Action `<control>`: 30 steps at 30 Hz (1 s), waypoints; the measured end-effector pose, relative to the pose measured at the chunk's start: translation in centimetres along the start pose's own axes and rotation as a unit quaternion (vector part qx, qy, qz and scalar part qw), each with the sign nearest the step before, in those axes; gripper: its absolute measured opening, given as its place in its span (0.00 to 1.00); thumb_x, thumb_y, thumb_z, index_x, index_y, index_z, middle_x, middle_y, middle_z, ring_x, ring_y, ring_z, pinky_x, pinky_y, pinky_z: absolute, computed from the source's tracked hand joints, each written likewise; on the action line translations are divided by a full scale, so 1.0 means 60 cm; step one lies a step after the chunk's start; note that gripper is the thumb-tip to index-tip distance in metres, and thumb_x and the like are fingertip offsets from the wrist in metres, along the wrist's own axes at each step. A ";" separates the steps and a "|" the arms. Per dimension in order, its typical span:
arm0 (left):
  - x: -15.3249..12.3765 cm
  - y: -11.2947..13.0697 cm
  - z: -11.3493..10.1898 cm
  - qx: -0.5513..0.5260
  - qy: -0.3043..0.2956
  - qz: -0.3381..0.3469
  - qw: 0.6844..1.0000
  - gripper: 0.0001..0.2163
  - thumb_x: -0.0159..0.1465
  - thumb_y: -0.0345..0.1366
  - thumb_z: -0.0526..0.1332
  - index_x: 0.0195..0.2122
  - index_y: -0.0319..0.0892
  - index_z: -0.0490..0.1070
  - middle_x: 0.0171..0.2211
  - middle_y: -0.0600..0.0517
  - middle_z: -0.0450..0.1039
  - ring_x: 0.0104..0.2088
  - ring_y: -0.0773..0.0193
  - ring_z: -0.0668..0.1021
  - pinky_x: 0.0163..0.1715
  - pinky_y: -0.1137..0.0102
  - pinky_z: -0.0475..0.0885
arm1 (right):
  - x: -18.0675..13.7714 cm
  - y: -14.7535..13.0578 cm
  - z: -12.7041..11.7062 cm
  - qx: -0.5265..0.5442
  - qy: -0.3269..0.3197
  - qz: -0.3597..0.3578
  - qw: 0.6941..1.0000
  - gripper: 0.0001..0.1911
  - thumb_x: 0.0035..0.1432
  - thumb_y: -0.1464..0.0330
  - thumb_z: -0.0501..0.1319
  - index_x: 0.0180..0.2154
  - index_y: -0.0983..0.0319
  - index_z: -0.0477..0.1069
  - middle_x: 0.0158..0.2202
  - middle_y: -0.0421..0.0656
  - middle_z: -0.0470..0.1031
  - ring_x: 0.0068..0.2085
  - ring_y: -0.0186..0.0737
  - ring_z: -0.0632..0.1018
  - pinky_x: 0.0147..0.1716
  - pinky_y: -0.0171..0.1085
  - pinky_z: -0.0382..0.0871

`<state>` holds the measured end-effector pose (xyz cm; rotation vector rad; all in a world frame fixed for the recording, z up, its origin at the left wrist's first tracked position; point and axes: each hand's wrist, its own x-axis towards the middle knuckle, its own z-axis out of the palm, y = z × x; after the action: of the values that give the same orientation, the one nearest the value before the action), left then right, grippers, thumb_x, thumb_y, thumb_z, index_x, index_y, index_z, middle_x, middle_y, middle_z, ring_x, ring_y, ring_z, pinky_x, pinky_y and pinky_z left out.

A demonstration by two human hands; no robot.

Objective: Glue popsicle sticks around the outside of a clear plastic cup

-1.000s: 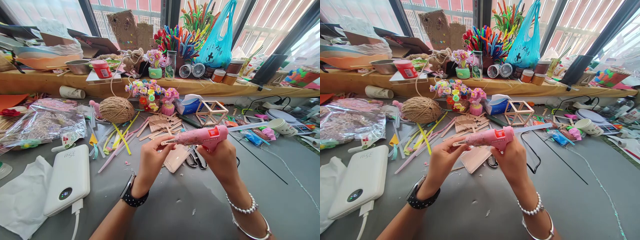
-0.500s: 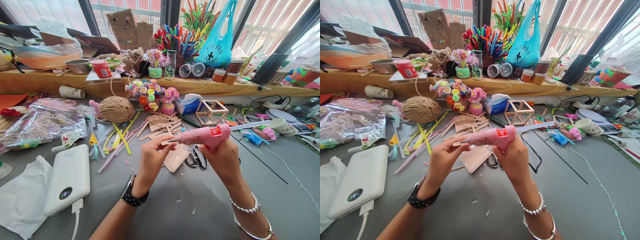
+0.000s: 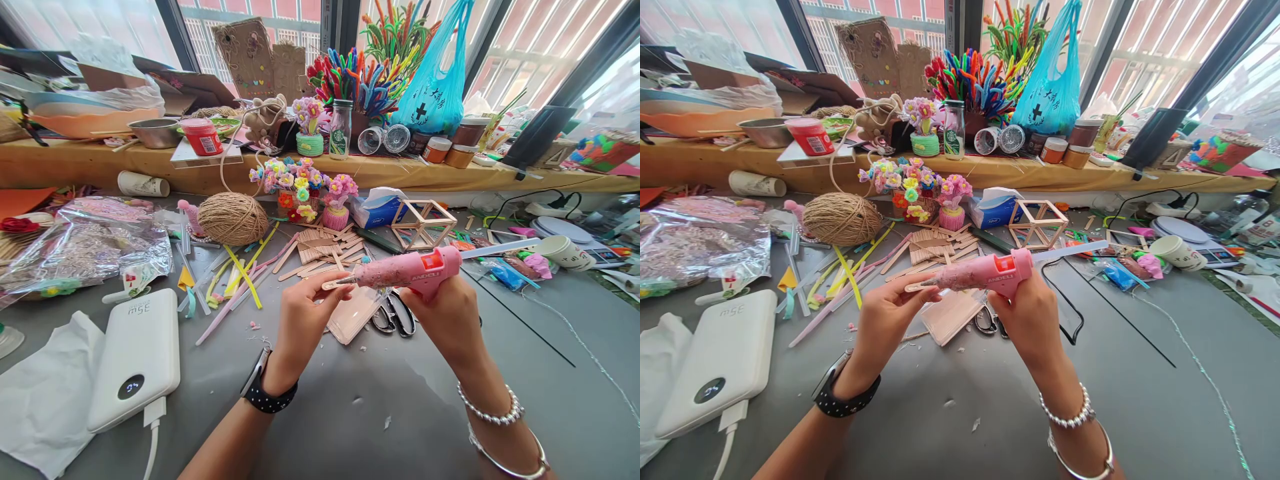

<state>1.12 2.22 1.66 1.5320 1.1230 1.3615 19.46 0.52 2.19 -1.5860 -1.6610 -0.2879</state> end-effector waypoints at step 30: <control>-0.001 -0.007 -0.002 0.000 0.008 0.015 1.000 0.08 0.54 0.34 0.64 0.35 0.40 0.75 0.34 0.51 0.78 0.27 0.67 0.80 0.29 0.77 0.75 | 0.009 0.018 -0.008 0.023 -0.012 0.000 1.000 0.06 0.45 0.66 0.54 0.23 0.59 0.57 0.19 0.40 0.64 0.21 0.38 0.68 0.18 0.35 0.60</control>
<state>0.95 2.26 1.28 1.5463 1.1123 1.3965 20.68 0.79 2.49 -1.5616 -1.6740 -0.2301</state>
